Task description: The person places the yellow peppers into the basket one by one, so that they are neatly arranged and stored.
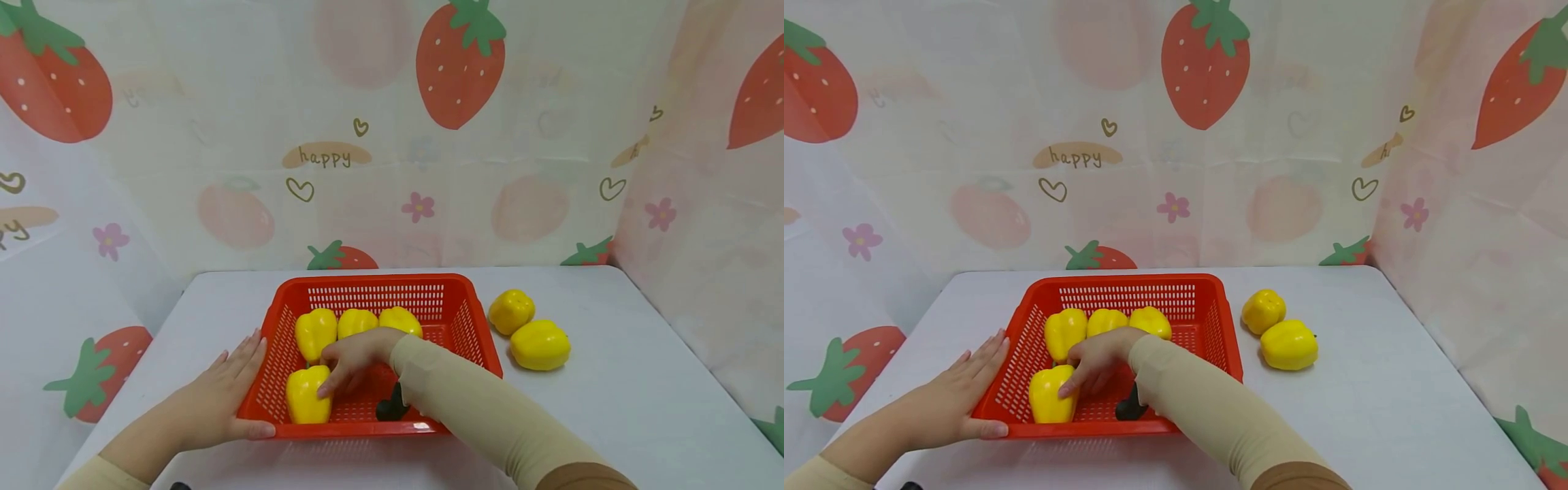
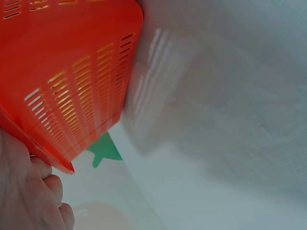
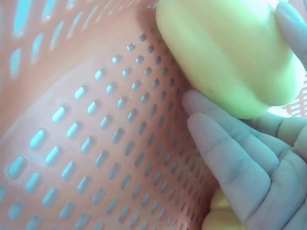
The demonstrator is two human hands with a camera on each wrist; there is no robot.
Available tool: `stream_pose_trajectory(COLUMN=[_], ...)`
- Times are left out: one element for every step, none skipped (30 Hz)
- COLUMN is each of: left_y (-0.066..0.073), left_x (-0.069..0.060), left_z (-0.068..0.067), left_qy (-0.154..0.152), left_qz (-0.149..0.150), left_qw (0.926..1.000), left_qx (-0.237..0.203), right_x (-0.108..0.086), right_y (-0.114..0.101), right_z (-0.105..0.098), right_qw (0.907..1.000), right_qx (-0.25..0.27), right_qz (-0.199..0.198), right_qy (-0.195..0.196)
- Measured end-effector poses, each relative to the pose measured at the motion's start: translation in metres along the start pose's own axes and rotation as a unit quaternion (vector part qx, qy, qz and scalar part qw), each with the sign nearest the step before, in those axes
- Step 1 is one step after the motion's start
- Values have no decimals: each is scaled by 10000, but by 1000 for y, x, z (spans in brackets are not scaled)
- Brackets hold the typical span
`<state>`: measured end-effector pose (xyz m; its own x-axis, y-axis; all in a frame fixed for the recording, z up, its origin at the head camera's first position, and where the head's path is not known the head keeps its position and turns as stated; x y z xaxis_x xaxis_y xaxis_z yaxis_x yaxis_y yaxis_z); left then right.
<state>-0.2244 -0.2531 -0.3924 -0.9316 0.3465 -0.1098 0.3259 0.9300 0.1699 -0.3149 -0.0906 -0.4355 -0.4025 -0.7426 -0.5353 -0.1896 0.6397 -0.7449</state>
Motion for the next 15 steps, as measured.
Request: stream_pose_trajectory(left_y=[0, -1, -1, -1, -1, -1, -2, -2, -2, -2, -2, -2, -2, -2, -2], left_x=[0, 0, 0, 1, 1, 1, 1, 2, 2, 2, 2, 2, 2, 2, 2], left_z=[0, 0, 0, 1, 1, 1, 1, 1, 1, 1, 1, 0, 1, 0, 0], left_qy=[9, 20, 27, 28, 37, 45, 44, 39, 27, 20, 13, 7, -6, -9, -7], left_qz=[4, 4, 12, 14, 20, 25, 26, 20, 15, 3, -7, -16, -27, -34, -35], left_qw=[10000, 10000, 10000, 10000, 10000, 10000, 10000, 10000, 10000, 10000, 10000, 10000, 10000, 10000, 10000], left_qx=[9, 24, 39, 57, 62, 73, 74, 71, 58, 46, 33, 27, 9, -1, 3], right_x=[0, 0, 0, 0, -1, -1, -2, -3, -4, -6, -7, -9, -10, -11, -13], right_y=[0, 0, 0, -1, -1, -1, -1, -1, -1, -2, -2, -3, -3, -4, -4], right_z=[0, 0, -1, -2, -3, -4, -5, -7, -8, -10, -11, -12, -14, -15, -17], right_qw=[10000, 10000, 10000, 10000, 10000, 10000, 10000, 10000, 9999, 9999, 9998, 9997, 9995, 9993, 9990], right_qx=[11, 42, 30, 8, -12, -35, -22, -16, -19, 20, 85, 151, 236, 317, 388], right_qz=[-14, -16, -29, -46, -53, -72, -63, -53, -53, -45, -40, -42, -43, -57, -78], right_qy=[-27, -52, -61, -60, -38, -10, 20, 63, 109, 144, 161, 168, 184, 199, 205])
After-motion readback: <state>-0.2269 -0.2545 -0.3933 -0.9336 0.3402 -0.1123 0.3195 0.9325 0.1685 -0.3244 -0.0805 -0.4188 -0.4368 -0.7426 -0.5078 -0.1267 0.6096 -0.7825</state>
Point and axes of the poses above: each hand's wrist, its own x-axis towards the middle knuckle, its own z-axis out of the palm, y = z × x, the point moved 6 cm from there along x, towards the middle knuckle, and after that the axes turned 1 degree about y, right-handed, at the moved point
